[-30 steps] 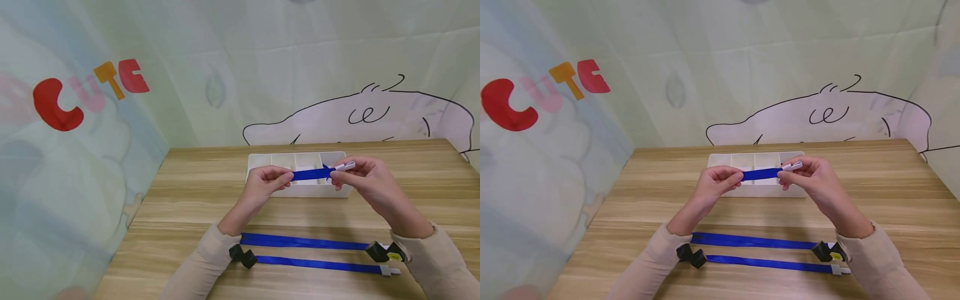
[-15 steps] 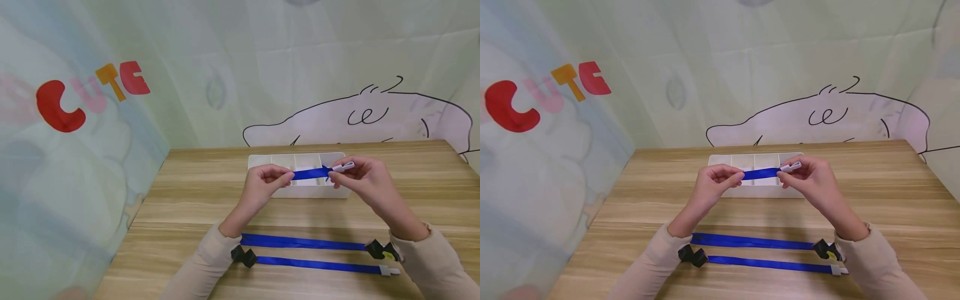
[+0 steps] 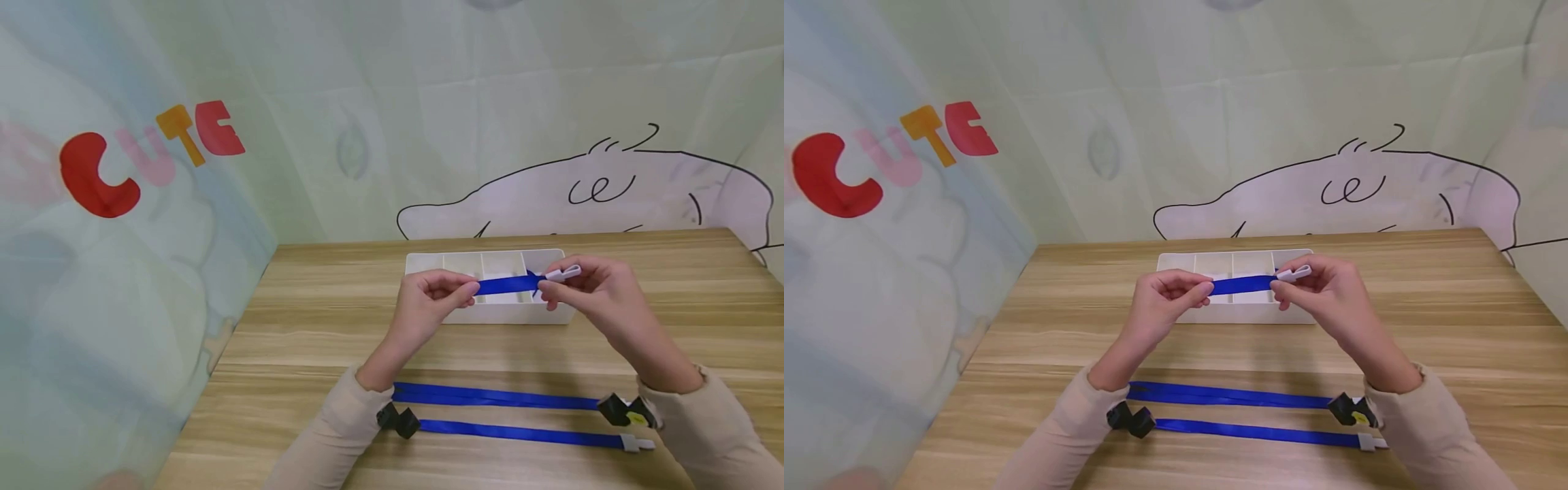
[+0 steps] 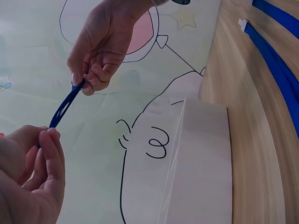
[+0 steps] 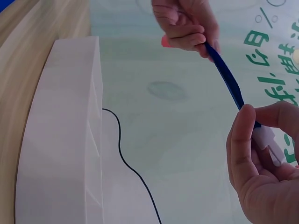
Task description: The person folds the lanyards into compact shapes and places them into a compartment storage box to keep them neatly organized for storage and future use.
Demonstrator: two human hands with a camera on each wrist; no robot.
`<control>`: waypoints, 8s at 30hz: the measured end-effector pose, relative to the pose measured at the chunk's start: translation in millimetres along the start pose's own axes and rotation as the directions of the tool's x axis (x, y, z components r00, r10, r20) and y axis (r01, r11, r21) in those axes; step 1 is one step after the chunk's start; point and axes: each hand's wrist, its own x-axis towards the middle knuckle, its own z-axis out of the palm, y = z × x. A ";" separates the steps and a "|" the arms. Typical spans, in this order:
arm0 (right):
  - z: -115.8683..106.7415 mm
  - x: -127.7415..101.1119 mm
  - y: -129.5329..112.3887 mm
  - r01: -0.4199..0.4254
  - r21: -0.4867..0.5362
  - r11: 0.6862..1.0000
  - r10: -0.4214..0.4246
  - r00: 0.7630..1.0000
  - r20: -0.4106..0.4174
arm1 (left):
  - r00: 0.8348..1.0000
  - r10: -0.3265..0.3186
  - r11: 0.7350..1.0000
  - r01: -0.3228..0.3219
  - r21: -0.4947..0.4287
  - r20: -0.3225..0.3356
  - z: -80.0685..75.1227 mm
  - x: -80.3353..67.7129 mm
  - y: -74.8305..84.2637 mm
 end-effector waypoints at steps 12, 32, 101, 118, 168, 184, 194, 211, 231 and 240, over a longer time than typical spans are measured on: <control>15.9 -1.7 -4.2 0.184 -0.264 0.947 -0.220 0.969 -0.114 | 0.981 0.195 0.948 -0.185 0.258 -0.013 8.7 -2.0 -2.1; 20.2 -2.6 -6.1 0.254 -0.225 0.941 -0.274 0.959 -0.066 | 0.966 0.220 0.824 -0.257 0.505 0.133 13.4 -5.6 -1.8; 46.7 1.3 -18.3 0.382 -0.019 0.924 -0.381 0.916 -0.126 | 0.986 0.164 0.984 -0.166 -0.064 -0.033 31.2 -12.1 19.8; 46.3 0.9 -10.6 0.452 0.130 0.882 -0.444 0.892 -0.089 | 0.992 0.111 0.992 -0.114 -0.052 -0.055 30.5 -9.9 17.2; 47.2 -5.8 -13.8 0.563 -0.176 0.808 -0.585 0.802 -0.118 | 0.998 0.062 0.981 -0.067 -0.180 -0.031 30.1 -13.9 21.1; 47.7 -3.0 -12.6 0.435 -0.062 0.898 -0.440 0.889 -0.125 | 0.998 0.068 0.996 -0.067 -0.067 0.010 21.8 -9.8 20.2; 35.5 5.8 -5.7 0.251 -0.118 0.961 -0.266 0.955 -0.131 | 0.998 0.050 0.996 -0.048 0.082 -0.025 1.0 -6.1 15.0; 21.4 31.5 16.4 0.024 -0.219 0.975 -0.027 1.000 -0.012 | 0.988 0.088 0.914 -0.029 0.404 -0.128 -41.4 -7.3 -5.9; 24.7 57.2 39.2 0.013 -0.270 0.963 -0.001 0.999 0.043 | 0.976 -0.016 0.859 0.125 0.496 -0.219 -81.1 9.7 -41.0; 29.1 63.6 43.4 -0.005 -0.313 0.950 0.035 0.995 0.090 | 0.970 -0.051 0.804 0.181 0.566 -0.239 -86.0 14.7 -52.2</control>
